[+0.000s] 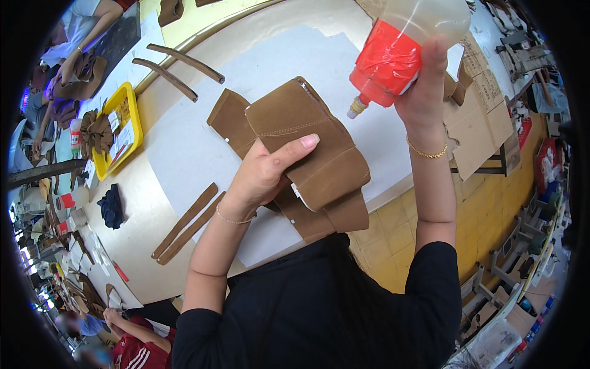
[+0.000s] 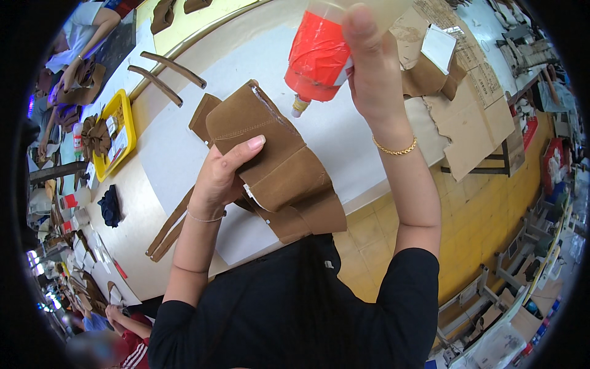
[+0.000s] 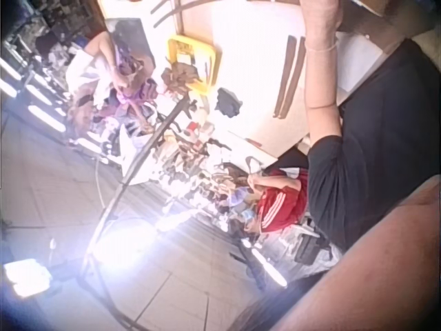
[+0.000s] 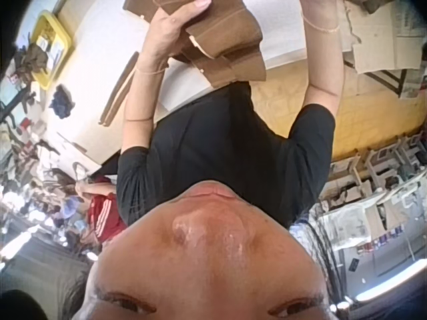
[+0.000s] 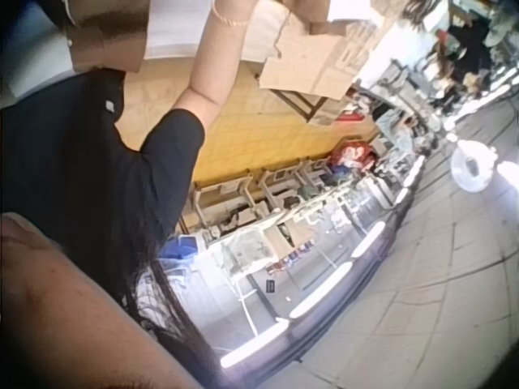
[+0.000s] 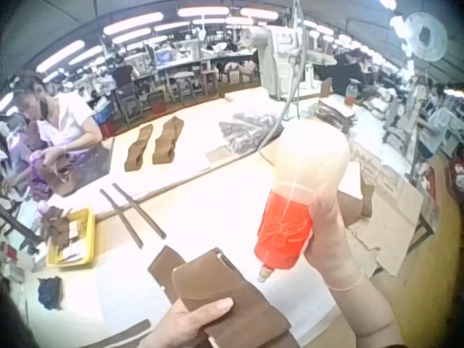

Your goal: The person applies liquid adhesive from a squeeze bottle to the edges of brown leather pieces and to long leather strips on a worktable. They handle the pieces one at a time, turning them over and aligning edges while applying glue along seams.

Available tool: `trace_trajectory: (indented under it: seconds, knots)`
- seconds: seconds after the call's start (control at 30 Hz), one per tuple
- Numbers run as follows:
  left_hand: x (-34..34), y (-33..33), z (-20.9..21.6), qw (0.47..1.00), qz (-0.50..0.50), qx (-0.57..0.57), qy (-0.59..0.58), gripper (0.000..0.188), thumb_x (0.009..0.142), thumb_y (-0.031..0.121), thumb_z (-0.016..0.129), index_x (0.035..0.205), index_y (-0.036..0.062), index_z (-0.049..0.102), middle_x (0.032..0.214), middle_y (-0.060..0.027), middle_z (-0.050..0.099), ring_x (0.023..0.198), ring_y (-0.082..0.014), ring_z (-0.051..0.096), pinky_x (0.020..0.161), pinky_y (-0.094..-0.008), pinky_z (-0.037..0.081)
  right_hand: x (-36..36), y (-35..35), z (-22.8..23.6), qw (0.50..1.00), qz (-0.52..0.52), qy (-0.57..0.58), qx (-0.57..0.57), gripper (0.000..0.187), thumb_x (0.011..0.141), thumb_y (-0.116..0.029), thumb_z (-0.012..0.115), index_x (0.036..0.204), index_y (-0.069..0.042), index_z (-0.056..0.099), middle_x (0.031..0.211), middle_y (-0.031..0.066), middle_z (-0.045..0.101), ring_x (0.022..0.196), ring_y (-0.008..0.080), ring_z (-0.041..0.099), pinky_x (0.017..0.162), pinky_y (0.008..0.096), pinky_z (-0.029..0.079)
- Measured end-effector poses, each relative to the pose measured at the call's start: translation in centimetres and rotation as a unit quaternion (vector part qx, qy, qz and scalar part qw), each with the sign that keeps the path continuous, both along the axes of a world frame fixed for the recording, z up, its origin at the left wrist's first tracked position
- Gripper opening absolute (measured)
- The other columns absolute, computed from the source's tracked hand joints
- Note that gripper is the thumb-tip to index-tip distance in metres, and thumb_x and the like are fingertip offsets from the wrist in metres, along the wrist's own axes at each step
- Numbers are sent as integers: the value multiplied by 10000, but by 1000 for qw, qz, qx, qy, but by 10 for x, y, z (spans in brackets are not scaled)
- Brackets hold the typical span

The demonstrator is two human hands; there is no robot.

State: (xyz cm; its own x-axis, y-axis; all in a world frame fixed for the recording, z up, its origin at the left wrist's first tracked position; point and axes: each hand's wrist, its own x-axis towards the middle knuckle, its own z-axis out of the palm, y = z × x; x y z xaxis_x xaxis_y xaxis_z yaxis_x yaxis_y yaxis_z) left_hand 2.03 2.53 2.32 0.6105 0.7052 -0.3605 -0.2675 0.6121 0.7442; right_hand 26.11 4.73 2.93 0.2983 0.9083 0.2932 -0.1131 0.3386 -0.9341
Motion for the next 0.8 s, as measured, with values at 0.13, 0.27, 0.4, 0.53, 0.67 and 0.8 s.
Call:
trace_trajectory:
  seconds: [0.13,0.27,0.4,0.53,0.67,0.8]
  knots:
    - [-1,0,4,1000,-8,-15,6,318,866,108,649,1150,1,553,1077,-81,618,970,-163,608,828,-317,515,3,9,-11,999,26,-7,35,733,840,-660,521,1222,-36,477,1072,77,601,946,168,632,795,332,558]
    - [-5,-1,8,999,-21,-26,4,319,857,79,640,1151,-6,554,1075,-87,620,962,-170,612,821,-321,518,-22,18,4,996,-12,-25,84,709,865,-609,531,1267,-31,451,1099,71,586,983,157,593,839,311,513]
    - [-5,-1,10,999,-22,-27,5,324,853,75,641,1154,-8,554,1074,-92,620,961,-175,613,819,-324,519,-46,23,7,991,-42,31,122,638,898,-533,554,1282,-32,461,1125,42,555,1014,128,524,870,274,441]
    - [-5,-2,11,1000,-2,-20,0,328,847,68,640,1155,-7,554,1078,-93,619,969,-175,611,824,-326,518,-24,9,3,998,50,-43,-9,678,857,-627,528,1189,-36,502,1021,73,607,905,155,613,770,299,528]
    - [-4,0,7,1000,11,-2,-13,334,844,79,642,1153,-10,552,1091,-98,614,993,-176,603,852,-332,507,-20,-1,9,994,95,-46,-25,671,838,-661,526,1025,-19,580,859,58,624,738,140,621,640,259,517]
    - [-6,3,-4,998,23,-13,-49,353,892,130,595,1208,-12,523,1157,-115,598,1041,-203,596,893,-364,496,-1,2,10,979,194,62,-24,841,824,-729,449,1173,33,516,992,142,639,786,195,667,702,324,577]
